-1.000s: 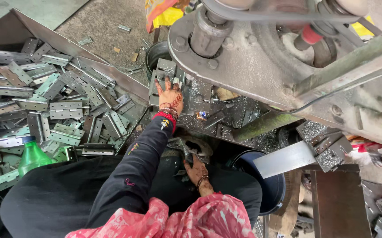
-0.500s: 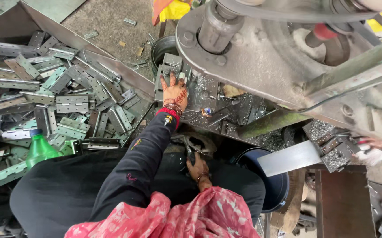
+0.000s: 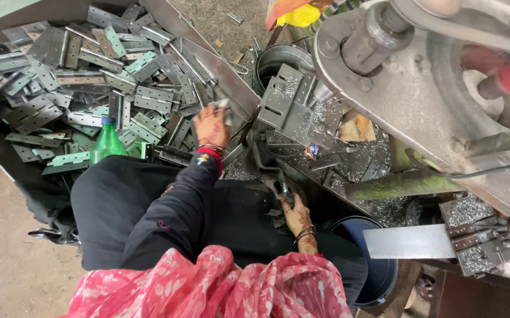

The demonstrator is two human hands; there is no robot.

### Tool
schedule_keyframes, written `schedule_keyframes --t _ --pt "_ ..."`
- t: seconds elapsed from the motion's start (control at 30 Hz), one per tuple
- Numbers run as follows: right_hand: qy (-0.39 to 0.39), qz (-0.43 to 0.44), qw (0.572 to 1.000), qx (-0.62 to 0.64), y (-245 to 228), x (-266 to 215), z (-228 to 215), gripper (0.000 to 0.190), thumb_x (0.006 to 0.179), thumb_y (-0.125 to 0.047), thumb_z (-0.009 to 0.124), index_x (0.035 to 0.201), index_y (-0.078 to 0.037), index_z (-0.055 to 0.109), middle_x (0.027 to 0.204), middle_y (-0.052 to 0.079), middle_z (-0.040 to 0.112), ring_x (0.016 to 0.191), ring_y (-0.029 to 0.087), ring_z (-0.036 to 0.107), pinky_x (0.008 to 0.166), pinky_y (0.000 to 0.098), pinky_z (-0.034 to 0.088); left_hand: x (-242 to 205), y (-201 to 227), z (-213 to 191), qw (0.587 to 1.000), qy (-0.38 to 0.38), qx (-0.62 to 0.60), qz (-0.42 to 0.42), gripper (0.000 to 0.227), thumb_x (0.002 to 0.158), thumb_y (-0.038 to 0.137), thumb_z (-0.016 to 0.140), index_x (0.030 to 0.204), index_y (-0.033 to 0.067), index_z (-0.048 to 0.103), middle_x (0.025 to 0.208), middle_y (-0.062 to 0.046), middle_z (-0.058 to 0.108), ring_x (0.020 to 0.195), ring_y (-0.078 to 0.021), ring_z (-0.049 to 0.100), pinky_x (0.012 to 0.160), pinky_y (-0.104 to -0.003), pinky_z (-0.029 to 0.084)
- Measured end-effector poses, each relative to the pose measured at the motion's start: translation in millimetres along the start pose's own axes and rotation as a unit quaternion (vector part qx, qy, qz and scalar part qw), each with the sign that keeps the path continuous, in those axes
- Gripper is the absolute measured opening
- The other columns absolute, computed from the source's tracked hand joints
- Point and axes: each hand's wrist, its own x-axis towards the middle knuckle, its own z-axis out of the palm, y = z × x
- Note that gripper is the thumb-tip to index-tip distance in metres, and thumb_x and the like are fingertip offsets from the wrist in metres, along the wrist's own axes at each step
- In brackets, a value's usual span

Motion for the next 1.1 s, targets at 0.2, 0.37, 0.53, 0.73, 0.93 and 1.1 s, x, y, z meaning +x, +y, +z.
schedule_keyframes --t 0.2,0.37,0.53,0.73,0.93,1.1 --pt "0.0 0.001 1.0 0.001 17.4 11.1 -2.8 0.068 0.091 -0.051 0.062 0.146 -0.012 0.05 0.12 0.03 0.068 0.116 0.048 0.064 0.098 0.0507 0.052 -11.6 -84.0 27.6 0.973 -0.105 0.074 -0.193 0.067 0.081 0.02 0.073 0.145 0.0187 0.054 0.145 -0.011 0.049 0.139 -0.0323 0.04 0.109 -0.06 0.035" --pt "-0.001 0.01 1.0 -0.009 24.7 12.2 3.4 0.066 0.091 -0.048 0.062 0.146 -0.013 0.052 0.117 0.031 0.069 0.114 0.048 0.065 0.097 0.0506 0.053 -15.8 -67.6 35.7 0.964 -0.155 0.029 -0.214 0.077 0.078 0.017 0.076 0.149 0.0183 0.047 0.146 -0.012 0.046 0.134 -0.0331 0.047 0.106 -0.057 0.041" --pt "0.006 0.01 1.0 -0.003 26.1 12.5 6.4 0.066 0.091 -0.051 0.064 0.144 -0.013 0.053 0.117 0.03 0.07 0.113 0.047 0.066 0.095 0.0504 0.053 -21.5 -53.9 33.0 0.966 -0.119 0.092 -0.21 0.055 0.092 0.019 0.07 0.144 0.0205 0.055 0.147 -0.012 0.047 0.127 -0.0384 0.054 0.101 -0.058 0.046" --pt "0.001 0.027 1.0 0.008 24.3 10.6 8.2 0.067 0.091 -0.053 0.063 0.143 -0.013 0.054 0.119 0.026 0.071 0.116 0.045 0.066 0.096 0.0497 0.053 -18.4 -55.2 25.0 0.975 -0.004 -0.012 -0.222 0.07 0.078 0.009 0.079 0.143 0.0118 0.053 0.137 -0.018 0.049 0.123 -0.041 0.056 0.102 -0.048 0.049" --pt "-0.02 0.046 0.999 0.001 15.4 8.6 0.8 0.068 0.091 -0.052 0.062 0.146 -0.015 0.05 0.129 0.023 0.067 0.122 0.043 0.062 0.101 0.0482 0.051 -11.7 -50.6 6.7 0.955 0.151 -0.153 -0.202 0.091 0.065 -0.003 0.077 0.15 0.0072 0.046 0.12 -0.022 0.053 0.114 -0.0429 0.056 0.101 -0.047 0.046" --pt "-0.03 0.059 0.998 0.006 6.0 3.5 2.5 0.067 0.092 -0.052 0.06 0.148 -0.017 0.048 0.128 0.022 0.067 0.121 0.042 0.063 0.101 0.0482 0.051 0.3 -34.7 -15.3 0.948 0.199 -0.218 -0.119 0.088 0.072 -0.009 0.068 0.156 0.0094 0.049 0.117 -0.018 0.057 0.11 -0.0375 0.06 0.098 -0.043 0.05"
